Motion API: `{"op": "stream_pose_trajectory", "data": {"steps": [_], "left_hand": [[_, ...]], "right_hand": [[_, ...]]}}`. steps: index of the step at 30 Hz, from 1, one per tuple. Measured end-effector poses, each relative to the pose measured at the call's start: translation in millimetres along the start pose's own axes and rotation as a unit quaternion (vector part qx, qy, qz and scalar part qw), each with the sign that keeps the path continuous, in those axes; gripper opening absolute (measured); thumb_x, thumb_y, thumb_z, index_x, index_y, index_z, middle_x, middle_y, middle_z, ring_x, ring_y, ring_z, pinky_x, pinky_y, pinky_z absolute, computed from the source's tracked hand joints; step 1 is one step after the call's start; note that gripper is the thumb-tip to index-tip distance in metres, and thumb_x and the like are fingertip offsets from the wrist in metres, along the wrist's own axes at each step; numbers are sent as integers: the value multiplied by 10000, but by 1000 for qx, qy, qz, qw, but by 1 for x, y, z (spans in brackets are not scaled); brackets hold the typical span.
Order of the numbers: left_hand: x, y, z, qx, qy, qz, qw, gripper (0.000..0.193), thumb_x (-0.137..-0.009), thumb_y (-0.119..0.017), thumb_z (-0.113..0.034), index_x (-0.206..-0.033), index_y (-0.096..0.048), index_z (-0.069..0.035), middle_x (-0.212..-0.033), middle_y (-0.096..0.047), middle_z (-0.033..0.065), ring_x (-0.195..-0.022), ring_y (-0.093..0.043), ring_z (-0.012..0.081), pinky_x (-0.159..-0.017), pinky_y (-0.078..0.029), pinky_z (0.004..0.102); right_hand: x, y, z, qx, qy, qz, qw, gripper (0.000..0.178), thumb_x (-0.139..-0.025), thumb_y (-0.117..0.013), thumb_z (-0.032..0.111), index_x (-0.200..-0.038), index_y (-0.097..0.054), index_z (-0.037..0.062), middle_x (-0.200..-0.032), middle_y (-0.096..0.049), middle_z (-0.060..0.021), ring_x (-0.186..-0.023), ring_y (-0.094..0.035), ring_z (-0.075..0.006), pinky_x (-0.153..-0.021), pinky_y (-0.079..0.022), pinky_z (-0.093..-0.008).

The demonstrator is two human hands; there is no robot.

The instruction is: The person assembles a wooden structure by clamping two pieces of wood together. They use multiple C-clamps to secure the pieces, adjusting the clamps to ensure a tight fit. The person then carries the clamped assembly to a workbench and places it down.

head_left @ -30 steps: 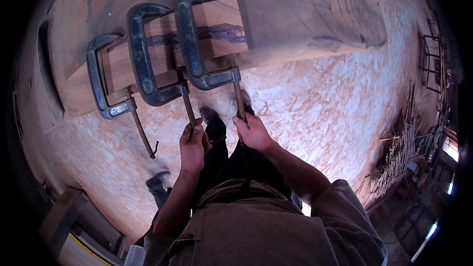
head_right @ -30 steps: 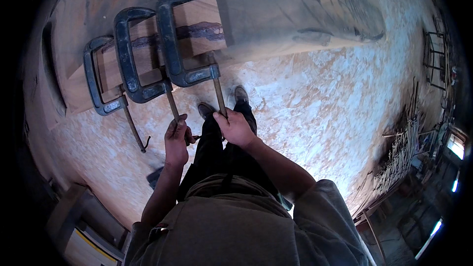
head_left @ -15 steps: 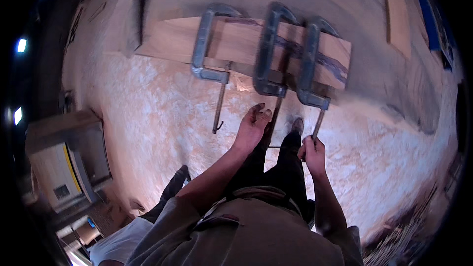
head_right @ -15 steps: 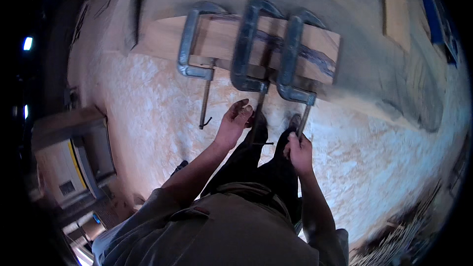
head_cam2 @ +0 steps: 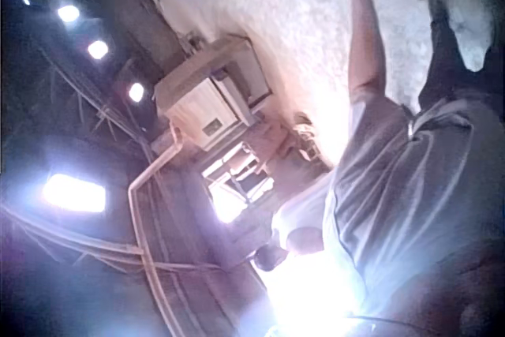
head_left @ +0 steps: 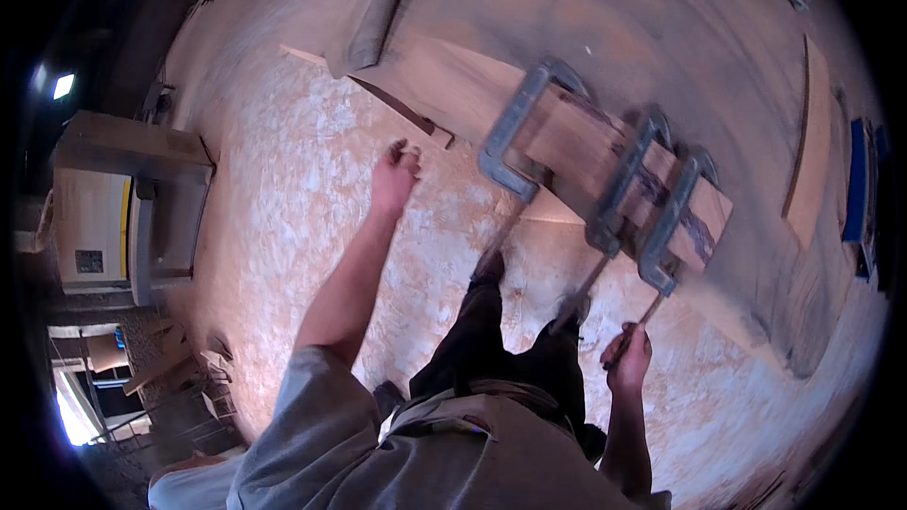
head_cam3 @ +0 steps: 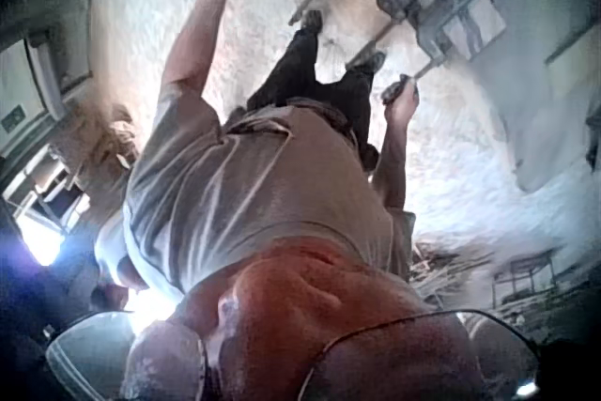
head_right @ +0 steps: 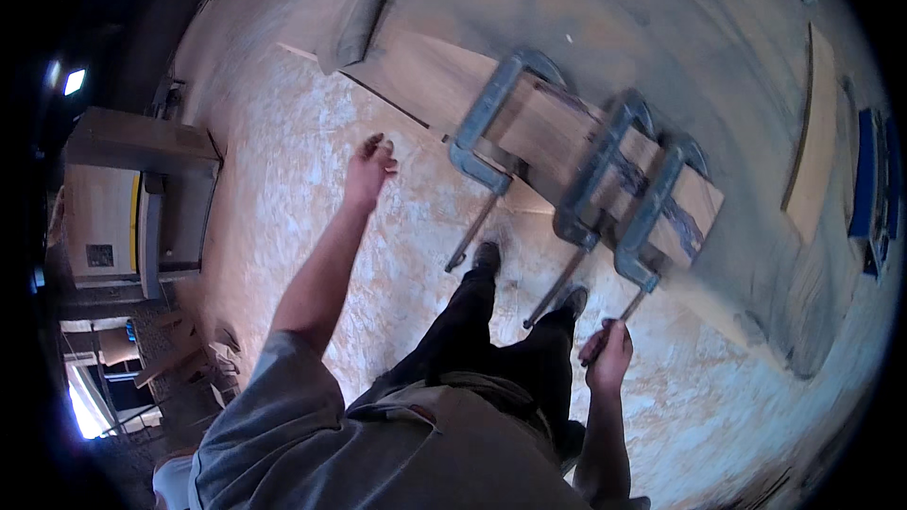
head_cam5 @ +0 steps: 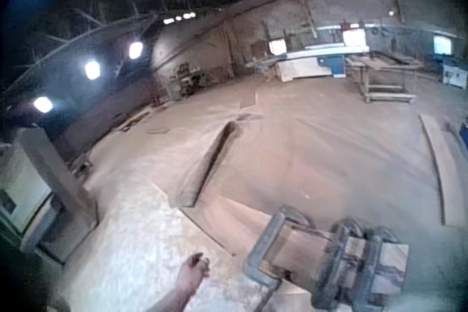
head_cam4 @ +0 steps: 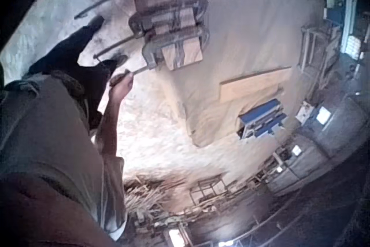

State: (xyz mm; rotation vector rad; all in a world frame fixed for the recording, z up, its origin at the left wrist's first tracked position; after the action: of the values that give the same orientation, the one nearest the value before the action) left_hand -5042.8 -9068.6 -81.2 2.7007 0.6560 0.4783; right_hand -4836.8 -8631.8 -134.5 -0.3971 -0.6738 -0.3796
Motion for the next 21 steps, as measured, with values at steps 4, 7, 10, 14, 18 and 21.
{"op": "stream_pose_trajectory", "data": {"steps": [4, 7, 10, 14, 18, 21], "left_hand": [[-147, 80, 8, -87, -10, -96, 991, 564, -851, -644, -297, -1298, -456, -10, -914, -579, 67, -765, -556, 147, -609, -507, 301], [-259, 150, 6, -231, -50, -214, 948, 692, -801, -643, -410, -1315, -443, 8, -1143, -594, 169, -786, -607, 214, -614, -494, 319], [-335, 178, 3, -142, 14, -247, 958, 634, -799, -650, -392, -1255, -491, 20, -1037, -632, 142, -725, -603, 212, -594, -486, 338], [-363, 153, 6, -40, 111, -70, 991, 505, -799, -681, -309, -1146, -555, 37, -990, -634, 121, -704, -592, 213, -585, -492, 357], [-417, 224, 36, -246, -140, 23, 959, 340, -760, -662, -182, -1034, -621, 15, -965, -647, 139, -734, -644, 222, -559, -521, 296], [-482, 289, -12, -425, -174, 33, 888, 323, -834, -495, -272, -1020, -642, -53, -1033, -651, 142, -905, -642, 297, -783, -497, 423]], "right_hand": [[2, -3, -6, 32, -6, -54, 998, 345, -969, -404, 377, -930, -488, 45, -509, -408, -13, -372, -386, -115, -336, -333, -263], [-2, -2, -9, 48, -27, -104, 993, 367, -951, -439, 423, -949, -500, 61, -504, -396, -4, -369, -367, -103, -325, -322, -253], [-6, -1, -11, 61, -7, -164, 985, 396, -937, -461, 442, -946, -505, 49, -504, -397, -4, -365, -379, -114, -316, -325, -262], [0, -19, -2, 140, -7, -293, 946, 403, -932, -464, 441, -994, -516, 45, -515, -396, 5, -360, -375, -105, -320, -315, -258], [-6, -26, 8, 176, -55, -334, 924, 468, -930, -445, 496, -1083, -508, 57, -542, -402, 5, -375, -367, -99, -330, -299, -267], [-1, -18, 3, 166, -83, -385, 904, 506, -927, -438, 521, -1099, -507, 51, -564, -424, -14, -384, -374, -108, -336, -305, -271]]}}
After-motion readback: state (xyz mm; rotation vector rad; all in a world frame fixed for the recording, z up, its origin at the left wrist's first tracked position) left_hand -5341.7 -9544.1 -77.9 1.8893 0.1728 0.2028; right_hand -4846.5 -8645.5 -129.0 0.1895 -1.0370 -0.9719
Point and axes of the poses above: each hand's wrist, its own x-axis away from the middle knuckle, its own y-axis out of the back of the hand, z = x × y, the point moved 1 cm from there along -x, towards the middle knuckle
